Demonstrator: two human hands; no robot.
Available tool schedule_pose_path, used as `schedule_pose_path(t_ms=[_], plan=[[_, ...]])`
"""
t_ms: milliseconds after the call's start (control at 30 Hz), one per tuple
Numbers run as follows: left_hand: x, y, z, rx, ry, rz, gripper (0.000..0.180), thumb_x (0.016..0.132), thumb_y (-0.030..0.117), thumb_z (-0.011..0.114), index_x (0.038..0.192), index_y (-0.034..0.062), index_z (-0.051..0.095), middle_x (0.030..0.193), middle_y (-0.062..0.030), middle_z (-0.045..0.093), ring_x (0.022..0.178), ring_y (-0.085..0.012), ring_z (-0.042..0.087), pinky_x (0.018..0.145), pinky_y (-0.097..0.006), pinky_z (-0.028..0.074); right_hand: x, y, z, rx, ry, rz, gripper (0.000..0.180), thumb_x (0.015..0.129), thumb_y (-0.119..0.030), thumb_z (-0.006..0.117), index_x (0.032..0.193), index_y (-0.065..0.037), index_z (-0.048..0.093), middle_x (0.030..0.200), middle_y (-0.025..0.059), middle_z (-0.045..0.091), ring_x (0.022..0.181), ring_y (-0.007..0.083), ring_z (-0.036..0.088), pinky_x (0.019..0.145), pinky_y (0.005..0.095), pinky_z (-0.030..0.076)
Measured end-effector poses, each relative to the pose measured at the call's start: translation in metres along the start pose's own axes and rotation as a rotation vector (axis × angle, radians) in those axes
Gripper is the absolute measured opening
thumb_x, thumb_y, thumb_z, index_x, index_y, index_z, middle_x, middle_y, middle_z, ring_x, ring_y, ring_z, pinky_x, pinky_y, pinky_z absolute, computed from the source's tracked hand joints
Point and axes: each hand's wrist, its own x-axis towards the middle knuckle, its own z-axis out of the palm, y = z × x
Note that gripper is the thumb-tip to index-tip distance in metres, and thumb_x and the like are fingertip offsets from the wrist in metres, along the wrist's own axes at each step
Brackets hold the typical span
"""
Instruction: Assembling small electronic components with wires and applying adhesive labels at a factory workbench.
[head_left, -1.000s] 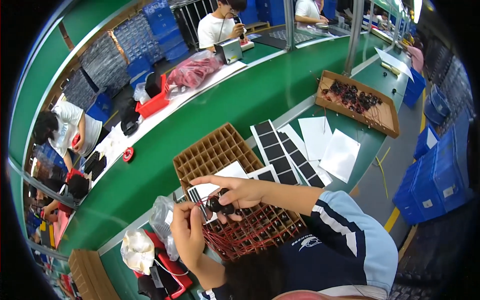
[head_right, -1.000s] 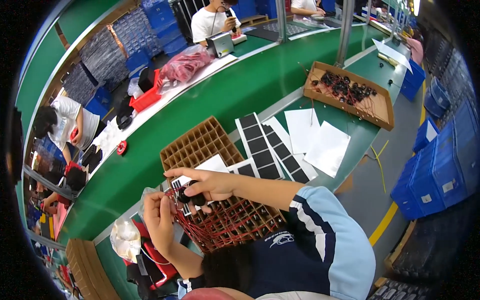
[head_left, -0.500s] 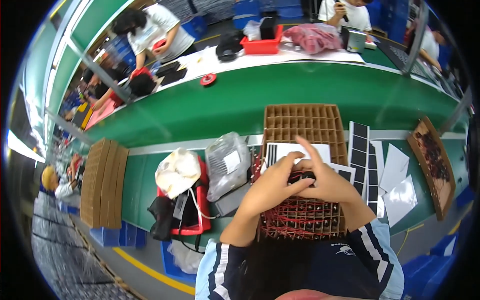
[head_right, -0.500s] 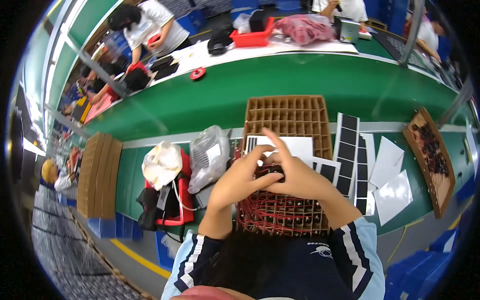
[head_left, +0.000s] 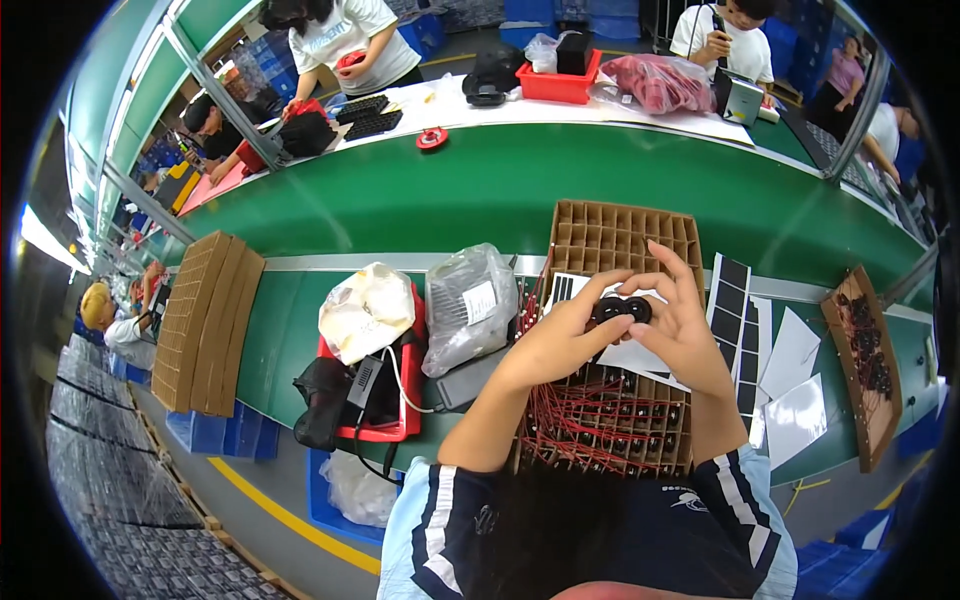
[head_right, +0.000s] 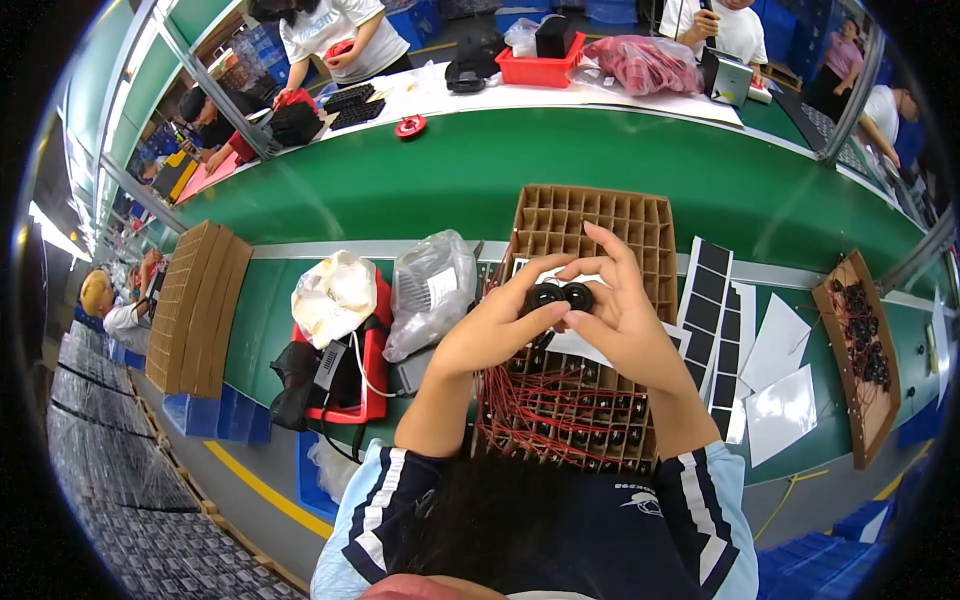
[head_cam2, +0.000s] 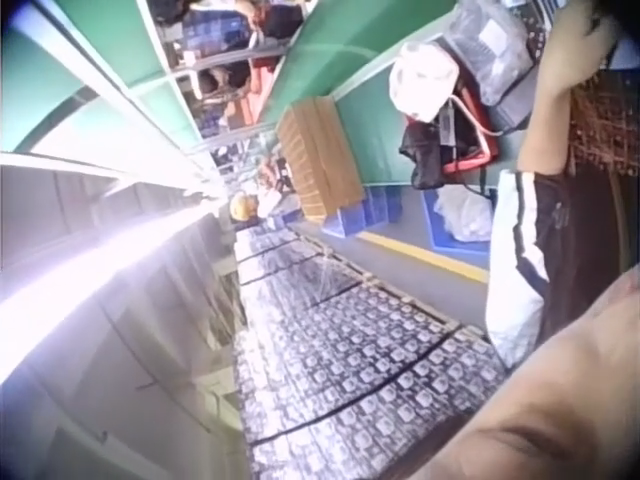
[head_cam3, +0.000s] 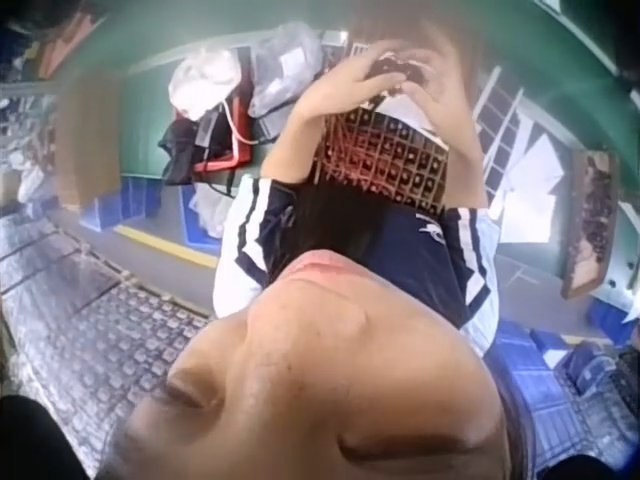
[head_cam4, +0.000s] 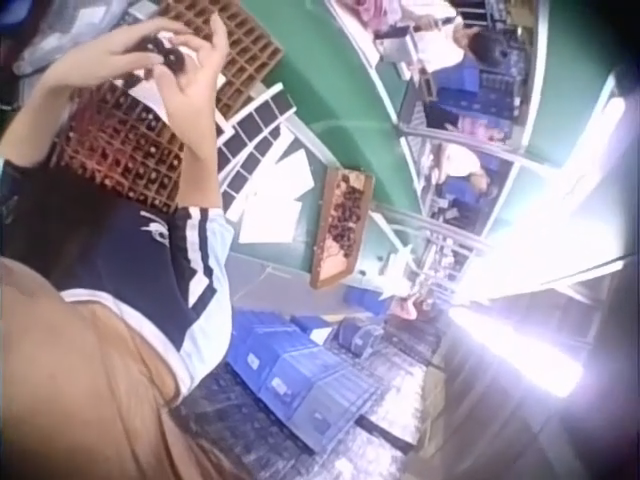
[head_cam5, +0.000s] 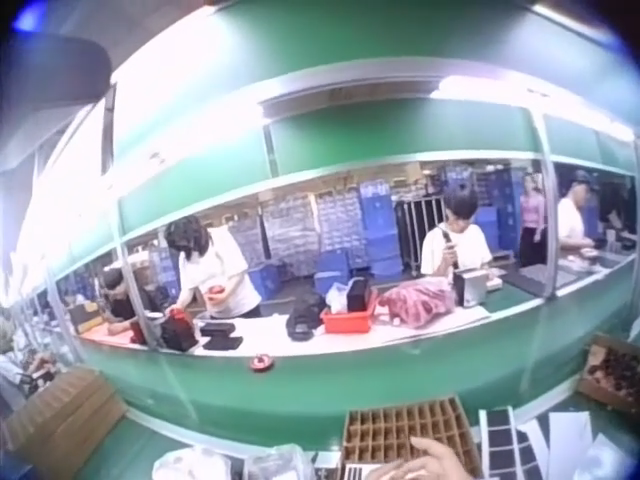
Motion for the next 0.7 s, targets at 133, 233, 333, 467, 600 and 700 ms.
schedule_pose_path(t_ms=[133, 233, 333, 467, 600, 700], plan=[[0.001, -0.007, -0.002, -0.052, 0.054, 0.008, 0.036, 0.085, 0.012, 0.049, 0.118, 0.0032, 0.041, 0.088, -0.0097, 0.058, 0.080, -0.0125, 0.054, 0.071, -0.025, 0.043, 0.006, 0.008, -0.003, -0.068, 0.114, -0.097, 0.064, 0.076, 0.010, 0.046, 0.131, -0.006, 0.018, 0.103, 0.0106, 0.041, 0.091, 0.0172, 0.049, 0.077, 0.0276, 0.045], [-0.002, -0.005, -0.003, -0.066, 0.050, 0.044, 0.032, 0.084, 0.010, 0.049, 0.115, 0.0029, 0.043, 0.091, -0.0086, 0.057, 0.080, -0.0125, 0.054, 0.069, -0.025, 0.044, 0.008, 0.005, 0.000, -0.072, 0.183, -0.119, 0.062, 0.077, 0.009, 0.047, 0.131, -0.005, 0.019, 0.100, 0.0094, 0.040, 0.089, 0.0163, 0.049, 0.074, 0.0262, 0.046], [-0.001, -0.002, 0.001, -0.027, -0.025, -0.040, 0.047, 0.079, 0.014, 0.058, 0.120, 0.0043, 0.035, 0.086, -0.0098, 0.055, 0.078, -0.0155, 0.054, 0.068, -0.027, 0.044, 0.005, 0.005, -0.002, -0.055, 0.177, -0.133, 0.062, 0.076, 0.010, 0.048, 0.130, -0.004, 0.021, 0.098, 0.0090, 0.040, 0.089, 0.0146, 0.049, 0.072, 0.0265, 0.047], [0.001, -0.001, 0.020, 0.274, 0.149, 0.148, 0.056, 0.076, 0.021, 0.062, 0.120, 0.0070, 0.032, 0.079, -0.0182, 0.058, 0.066, -0.0308, 0.059, 0.059, -0.033, 0.045, 0.003, 0.011, -0.001, -0.065, 0.181, -0.133, 0.062, 0.076, 0.010, 0.049, 0.130, -0.005, 0.022, 0.097, 0.0093, 0.040, 0.089, 0.0131, 0.048, 0.073, 0.0229, 0.045], [-0.001, 0.002, 0.015, 0.460, 0.263, 0.130, 0.045, 0.073, 0.023, 0.064, 0.113, 0.0128, 0.045, 0.073, -0.0153, 0.060, 0.064, -0.0287, 0.061, 0.055, -0.034, 0.046, 0.005, 0.012, -0.001, -0.039, 0.196, -0.107, 0.065, 0.076, 0.009, 0.050, 0.131, -0.006, 0.019, 0.094, 0.0092, 0.044, 0.088, 0.0129, 0.050, 0.075, 0.0223, 0.043], [-0.003, 0.004, 0.010, 0.504, 0.278, 0.091, 0.042, 0.071, 0.019, 0.067, 0.108, 0.0108, 0.050, 0.067, -0.0107, 0.058, 0.058, -0.0212, 0.058, 0.054, -0.030, 0.045, 0.008, 0.013, -0.002, -0.069, 0.215, -0.115, 0.067, 0.075, 0.009, 0.051, 0.131, -0.006, 0.018, 0.092, 0.0098, 0.048, 0.087, 0.0135, 0.051, 0.076, 0.0234, 0.044]])
